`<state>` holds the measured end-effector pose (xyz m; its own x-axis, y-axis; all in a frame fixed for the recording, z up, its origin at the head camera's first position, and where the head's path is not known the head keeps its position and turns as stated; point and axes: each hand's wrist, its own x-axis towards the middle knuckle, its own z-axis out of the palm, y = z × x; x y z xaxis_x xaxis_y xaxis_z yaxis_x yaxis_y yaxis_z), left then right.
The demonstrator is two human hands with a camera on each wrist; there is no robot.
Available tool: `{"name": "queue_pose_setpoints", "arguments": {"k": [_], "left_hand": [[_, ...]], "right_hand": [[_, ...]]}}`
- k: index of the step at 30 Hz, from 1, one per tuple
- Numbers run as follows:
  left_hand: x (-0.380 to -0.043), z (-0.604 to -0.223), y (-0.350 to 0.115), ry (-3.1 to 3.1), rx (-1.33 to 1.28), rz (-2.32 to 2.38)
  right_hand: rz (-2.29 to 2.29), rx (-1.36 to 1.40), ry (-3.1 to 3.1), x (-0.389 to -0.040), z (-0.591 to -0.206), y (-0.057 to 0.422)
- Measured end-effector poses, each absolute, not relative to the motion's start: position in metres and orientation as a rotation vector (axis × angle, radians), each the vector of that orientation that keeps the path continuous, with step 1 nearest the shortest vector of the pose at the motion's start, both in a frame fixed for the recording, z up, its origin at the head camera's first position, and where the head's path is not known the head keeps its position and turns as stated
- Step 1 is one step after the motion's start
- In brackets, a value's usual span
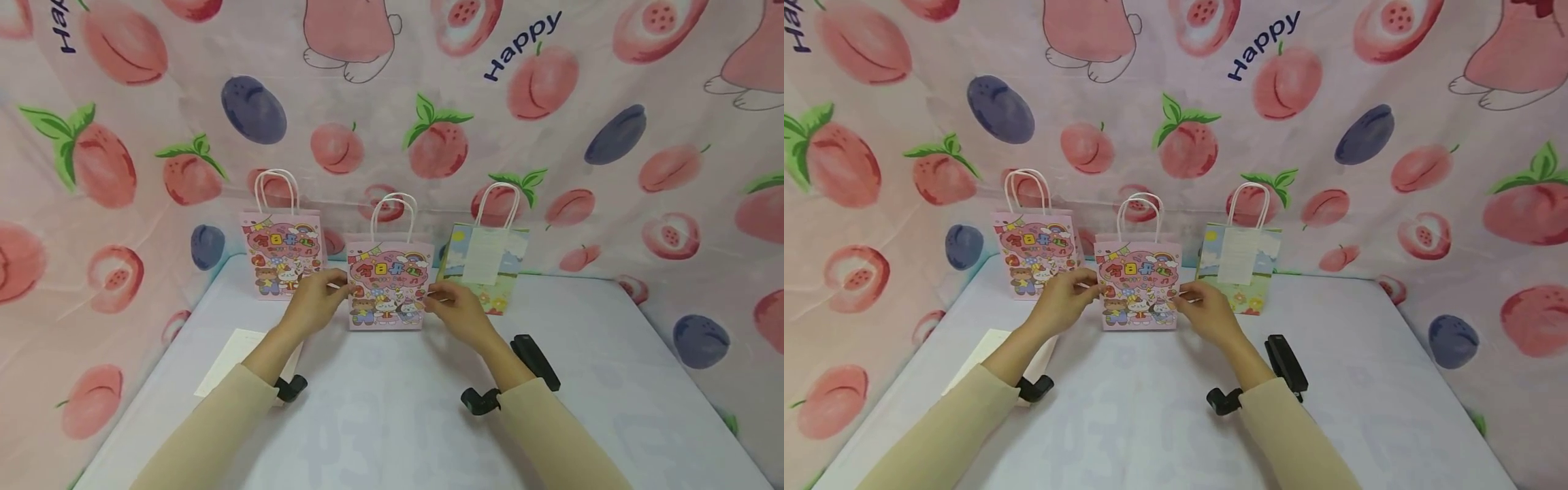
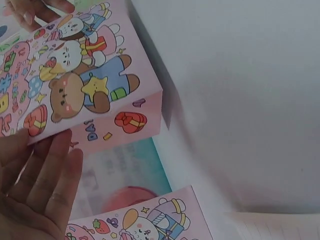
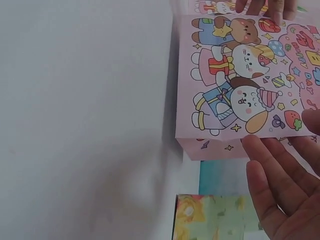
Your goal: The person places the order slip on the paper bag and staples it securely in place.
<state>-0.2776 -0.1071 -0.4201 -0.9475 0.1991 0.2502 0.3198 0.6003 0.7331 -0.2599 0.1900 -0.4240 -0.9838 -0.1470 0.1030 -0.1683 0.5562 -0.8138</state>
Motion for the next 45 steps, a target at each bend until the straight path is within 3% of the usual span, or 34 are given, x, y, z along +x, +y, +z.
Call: {"name": "queue_pose_setpoints", "arguments": {"k": [12,45], "left_hand": [[-0.259,-0.422,-0.094,-2.67,-0.61,-1.316],[-0.255,-0.432,-0.085,-2.703,-0.818,-1.462]], "right_hand": [[1.512,0.406,-2.785,-0.235,-0.423,0.224],[1.698,0.552,-2.641,-0.238,-0.419,0.25]]}}
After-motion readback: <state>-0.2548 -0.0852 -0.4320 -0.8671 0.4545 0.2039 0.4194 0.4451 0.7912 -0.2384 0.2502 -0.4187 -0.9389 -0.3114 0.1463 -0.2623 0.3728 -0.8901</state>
